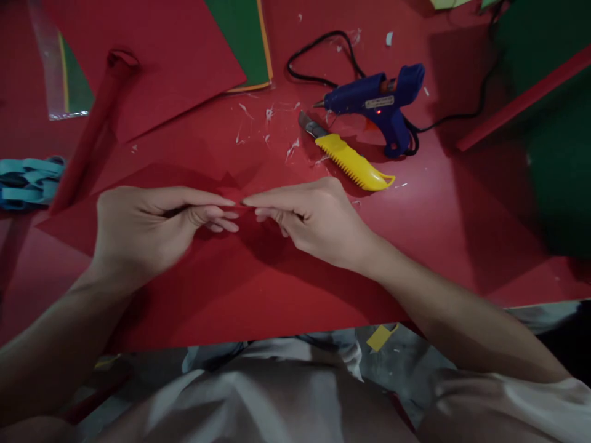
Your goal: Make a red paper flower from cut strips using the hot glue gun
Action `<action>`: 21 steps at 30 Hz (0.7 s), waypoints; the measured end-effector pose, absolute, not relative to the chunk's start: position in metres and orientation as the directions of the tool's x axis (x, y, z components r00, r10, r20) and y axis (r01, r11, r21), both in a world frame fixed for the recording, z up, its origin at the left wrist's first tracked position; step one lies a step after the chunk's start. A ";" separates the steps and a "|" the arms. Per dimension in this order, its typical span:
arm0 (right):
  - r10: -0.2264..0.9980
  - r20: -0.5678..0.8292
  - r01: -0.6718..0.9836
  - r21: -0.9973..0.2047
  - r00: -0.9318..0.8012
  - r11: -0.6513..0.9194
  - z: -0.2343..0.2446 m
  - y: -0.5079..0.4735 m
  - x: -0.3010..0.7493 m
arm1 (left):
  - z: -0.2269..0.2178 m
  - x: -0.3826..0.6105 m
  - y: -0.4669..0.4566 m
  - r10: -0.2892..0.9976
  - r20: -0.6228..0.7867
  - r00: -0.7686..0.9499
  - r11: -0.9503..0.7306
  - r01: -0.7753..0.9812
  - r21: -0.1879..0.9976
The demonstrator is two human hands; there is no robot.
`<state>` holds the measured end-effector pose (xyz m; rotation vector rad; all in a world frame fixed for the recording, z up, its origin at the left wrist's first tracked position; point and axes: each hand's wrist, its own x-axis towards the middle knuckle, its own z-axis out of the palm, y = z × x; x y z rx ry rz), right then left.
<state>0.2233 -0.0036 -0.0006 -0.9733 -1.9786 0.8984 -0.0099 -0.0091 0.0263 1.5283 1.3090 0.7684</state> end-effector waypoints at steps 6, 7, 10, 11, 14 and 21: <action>0.902 0.241 0.325 -0.873 -0.359 0.363 -0.008 -0.002 0.227 | 0.023 -0.014 -0.007 0.939 -0.151 0.308 0.006 0.426 0.905; 0.921 0.208 0.323 -0.892 -0.328 0.317 -0.006 -0.002 0.227 | 0.022 -0.015 -0.006 0.938 -0.143 0.315 -0.021 0.464 0.886; 0.967 0.107 0.253 -0.953 -0.233 0.167 0.001 0.001 0.226 | 0.026 -0.018 -0.004 0.934 -0.118 0.338 -0.098 0.558 0.824; 0.975 0.084 0.208 -0.970 -0.207 0.128 0.003 0.003 0.225 | 0.028 -0.019 -0.004 0.920 -0.137 0.368 -0.103 0.563 0.820; 0.986 0.038 0.085 -0.995 -0.165 0.052 0.005 0.009 0.224 | 0.033 -0.018 -0.004 0.831 -0.243 0.500 -0.036 0.484 0.874; 0.990 0.070 -0.194 -0.980 -0.119 0.046 -0.005 0.014 0.225 | 0.028 -0.017 -0.002 0.800 -0.311 0.514 0.163 0.312 0.936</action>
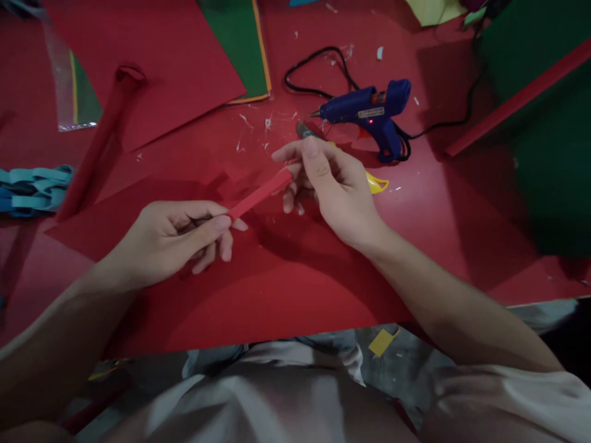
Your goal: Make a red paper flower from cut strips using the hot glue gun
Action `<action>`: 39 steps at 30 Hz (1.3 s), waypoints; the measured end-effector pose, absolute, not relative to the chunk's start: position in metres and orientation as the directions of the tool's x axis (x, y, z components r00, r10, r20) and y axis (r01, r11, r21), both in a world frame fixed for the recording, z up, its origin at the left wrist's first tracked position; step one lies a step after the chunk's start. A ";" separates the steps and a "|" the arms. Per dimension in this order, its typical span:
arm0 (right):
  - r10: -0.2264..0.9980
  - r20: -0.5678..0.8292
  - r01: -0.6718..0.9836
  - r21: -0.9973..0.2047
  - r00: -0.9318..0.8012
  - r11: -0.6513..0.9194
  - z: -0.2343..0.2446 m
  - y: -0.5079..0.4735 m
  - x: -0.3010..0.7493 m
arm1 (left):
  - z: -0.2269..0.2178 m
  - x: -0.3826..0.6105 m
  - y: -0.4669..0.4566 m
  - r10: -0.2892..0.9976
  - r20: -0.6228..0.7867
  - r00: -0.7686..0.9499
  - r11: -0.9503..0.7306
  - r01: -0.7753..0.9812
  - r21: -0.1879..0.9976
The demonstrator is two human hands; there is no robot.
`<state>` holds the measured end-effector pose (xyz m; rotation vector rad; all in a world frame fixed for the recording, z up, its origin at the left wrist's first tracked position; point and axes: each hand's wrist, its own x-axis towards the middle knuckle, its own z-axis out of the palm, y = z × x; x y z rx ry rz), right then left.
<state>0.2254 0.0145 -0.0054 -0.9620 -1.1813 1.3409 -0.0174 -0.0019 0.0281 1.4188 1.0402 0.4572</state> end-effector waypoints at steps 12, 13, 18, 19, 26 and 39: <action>0.972 0.082 -0.046 -0.996 -0.219 0.073 -0.002 0.013 0.227 | 0.030 -0.020 -0.002 0.674 -0.379 0.633 0.194 0.344 0.919; 0.970 0.083 -0.049 -0.996 -0.229 0.074 -0.003 0.013 0.227 | 0.031 -0.021 -0.002 0.654 -0.364 0.664 0.183 0.329 0.927; 0.917 0.097 0.011 -0.994 -0.386 0.109 -0.007 0.012 0.228 | 0.033 -0.026 -0.005 0.652 -0.192 0.733 0.142 0.131 0.981; 0.899 0.114 0.030 -0.990 -0.423 0.139 -0.007 0.011 0.228 | 0.032 -0.027 -0.006 0.652 -0.186 0.735 0.154 0.112 0.982; 0.834 0.323 0.185 -0.879 -0.448 0.440 -0.009 -0.005 0.216 | 0.026 -0.019 -0.011 0.776 0.025 0.631 0.009 -0.050 0.999; 0.720 0.317 -0.028 -0.923 -0.617 0.383 0.003 -0.013 0.213 | 0.017 -0.010 -0.007 0.832 0.310 0.459 -0.519 0.451 0.726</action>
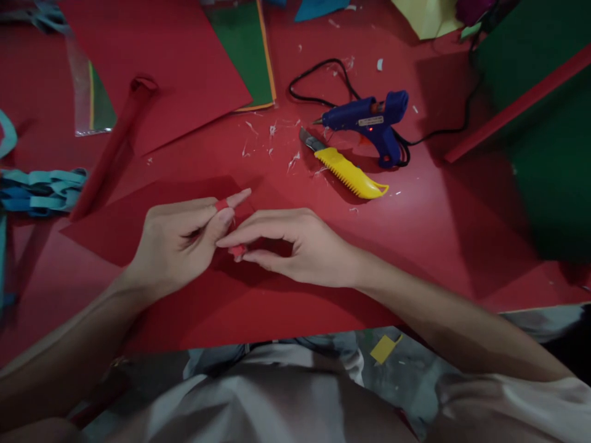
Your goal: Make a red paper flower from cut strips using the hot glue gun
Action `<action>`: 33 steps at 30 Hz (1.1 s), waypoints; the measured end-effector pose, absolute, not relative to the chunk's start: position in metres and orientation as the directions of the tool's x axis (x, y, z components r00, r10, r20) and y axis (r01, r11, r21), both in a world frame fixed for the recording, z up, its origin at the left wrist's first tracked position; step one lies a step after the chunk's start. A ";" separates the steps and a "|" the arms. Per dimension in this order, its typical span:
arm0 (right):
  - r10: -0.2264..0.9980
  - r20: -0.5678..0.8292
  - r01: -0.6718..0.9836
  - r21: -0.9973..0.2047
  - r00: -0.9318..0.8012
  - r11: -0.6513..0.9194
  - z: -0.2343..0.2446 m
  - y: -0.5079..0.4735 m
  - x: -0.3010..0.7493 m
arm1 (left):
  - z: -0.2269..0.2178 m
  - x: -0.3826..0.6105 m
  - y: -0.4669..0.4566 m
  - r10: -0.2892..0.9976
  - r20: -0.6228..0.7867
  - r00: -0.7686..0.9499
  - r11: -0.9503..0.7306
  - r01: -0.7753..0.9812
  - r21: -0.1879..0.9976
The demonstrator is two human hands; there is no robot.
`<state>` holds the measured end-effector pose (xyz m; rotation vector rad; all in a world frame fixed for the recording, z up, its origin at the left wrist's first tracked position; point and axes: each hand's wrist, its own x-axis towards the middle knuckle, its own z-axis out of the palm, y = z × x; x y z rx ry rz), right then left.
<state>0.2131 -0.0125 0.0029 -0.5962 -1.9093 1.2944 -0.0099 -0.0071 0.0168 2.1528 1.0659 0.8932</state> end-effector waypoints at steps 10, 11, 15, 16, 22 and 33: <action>0.791 0.440 0.233 -0.791 -0.424 0.565 0.029 -0.012 0.216 | 0.022 -0.015 -0.010 0.694 0.225 0.683 -0.624 0.415 0.663; 0.830 0.377 0.214 -0.846 -0.410 0.489 0.032 -0.008 0.214 | 0.021 -0.017 -0.010 0.670 0.263 0.695 -0.671 0.415 0.615; 0.892 0.143 0.065 -0.980 -0.430 0.189 0.037 0.012 0.202 | 0.018 -0.022 -0.008 0.616 0.384 0.688 -0.775 0.439 0.455; 0.877 0.109 0.028 -0.990 -0.468 0.138 0.036 0.017 0.200 | 0.018 -0.023 -0.007 0.610 0.405 0.681 -0.785 0.445 0.431; 0.694 0.040 -0.122 -0.990 -0.719 -0.069 0.010 0.032 0.195 | 0.015 -0.024 -0.005 0.467 0.543 0.698 -0.883 0.402 0.242; 0.821 0.394 0.238 -0.823 -0.414 0.515 0.016 0.025 0.205 | -0.002 -0.008 0.012 0.603 0.560 0.568 -0.786 0.543 0.296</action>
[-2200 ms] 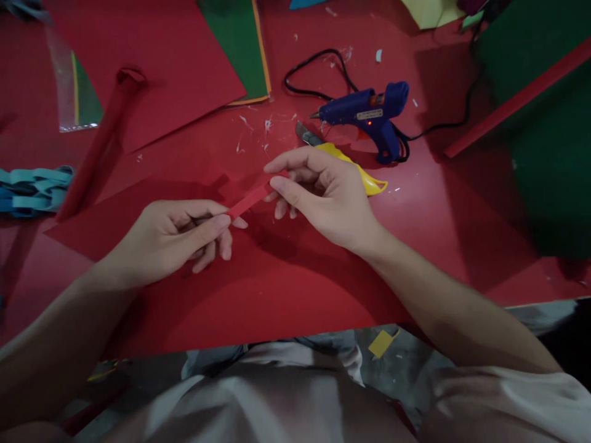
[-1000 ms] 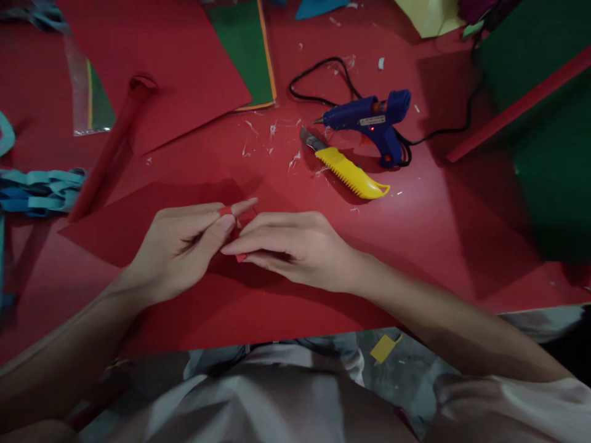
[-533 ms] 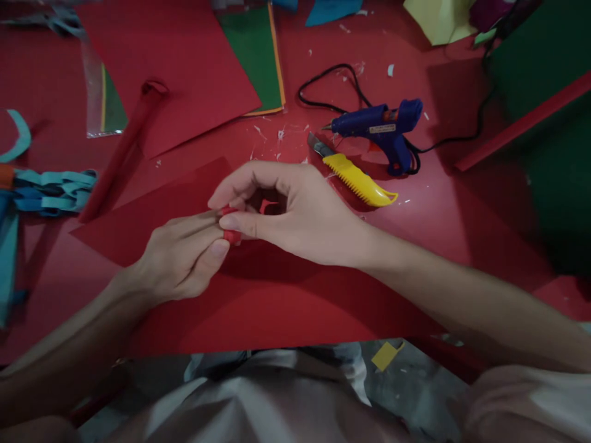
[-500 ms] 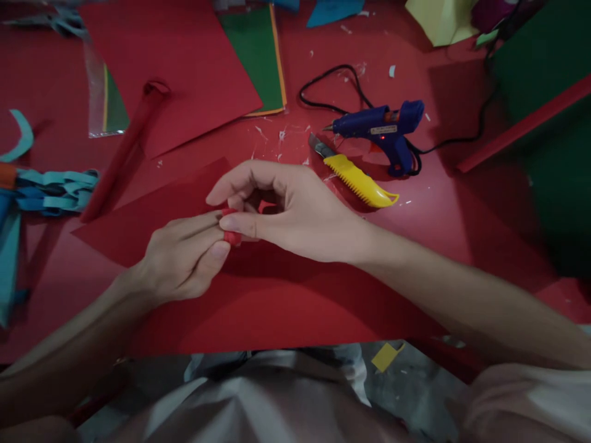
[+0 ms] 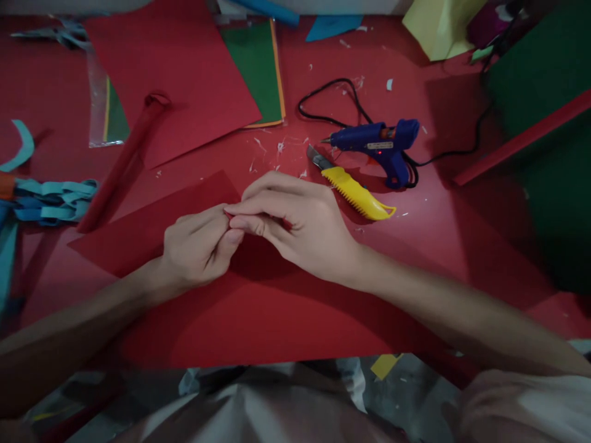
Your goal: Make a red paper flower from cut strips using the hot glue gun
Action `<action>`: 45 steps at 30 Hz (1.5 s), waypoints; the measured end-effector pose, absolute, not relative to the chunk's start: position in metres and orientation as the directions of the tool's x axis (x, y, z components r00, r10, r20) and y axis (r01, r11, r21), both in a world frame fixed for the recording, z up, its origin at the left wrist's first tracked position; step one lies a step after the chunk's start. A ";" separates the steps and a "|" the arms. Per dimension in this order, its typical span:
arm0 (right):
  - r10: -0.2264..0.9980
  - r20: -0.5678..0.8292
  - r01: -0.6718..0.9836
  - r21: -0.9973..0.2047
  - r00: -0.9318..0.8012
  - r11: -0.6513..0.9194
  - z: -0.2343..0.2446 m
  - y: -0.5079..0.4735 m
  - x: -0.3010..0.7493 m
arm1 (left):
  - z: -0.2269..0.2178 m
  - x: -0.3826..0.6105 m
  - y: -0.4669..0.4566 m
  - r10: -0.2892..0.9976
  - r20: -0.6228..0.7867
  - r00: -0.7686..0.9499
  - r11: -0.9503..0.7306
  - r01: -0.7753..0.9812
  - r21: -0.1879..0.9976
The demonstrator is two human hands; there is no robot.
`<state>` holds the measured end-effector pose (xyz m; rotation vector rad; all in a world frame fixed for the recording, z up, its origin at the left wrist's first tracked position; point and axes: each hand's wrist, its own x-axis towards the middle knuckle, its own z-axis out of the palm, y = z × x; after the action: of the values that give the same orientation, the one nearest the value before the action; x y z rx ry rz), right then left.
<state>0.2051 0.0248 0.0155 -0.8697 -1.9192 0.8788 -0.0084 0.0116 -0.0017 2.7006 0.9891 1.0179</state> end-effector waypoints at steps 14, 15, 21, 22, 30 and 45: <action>0.658 0.620 0.304 -0.587 -0.427 0.750 -0.022 0.013 0.210 | -0.014 -0.009 0.026 0.588 0.500 0.636 -0.798 0.557 0.229; 0.654 0.619 0.311 -0.578 -0.435 0.754 -0.022 0.012 0.210 | -0.015 -0.009 0.026 0.604 0.485 0.632 -0.787 0.568 0.241; 0.674 0.620 0.344 -0.580 -0.402 0.739 -0.026 0.013 0.209 | -0.015 -0.009 0.024 0.637 0.472 0.610 -0.762 0.591 0.265; 0.686 0.613 0.353 -0.588 -0.392 0.728 -0.026 0.013 0.209 | -0.015 -0.010 0.024 0.643 0.473 0.602 -0.754 0.603 0.259; 0.671 0.674 0.326 -0.588 -0.307 0.740 -0.026 0.014 0.209 | -0.016 -0.009 0.023 0.721 0.446 0.530 -0.691 0.598 0.407; 0.762 0.647 0.153 -0.753 0.001 0.640 -0.034 0.015 0.203 | -0.017 -0.001 0.024 0.841 0.444 0.311 -0.474 0.819 0.324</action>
<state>0.2032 0.0148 -0.0342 -0.7954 -1.5251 0.5676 -0.0013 0.0240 -0.0168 2.5124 1.5913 0.8883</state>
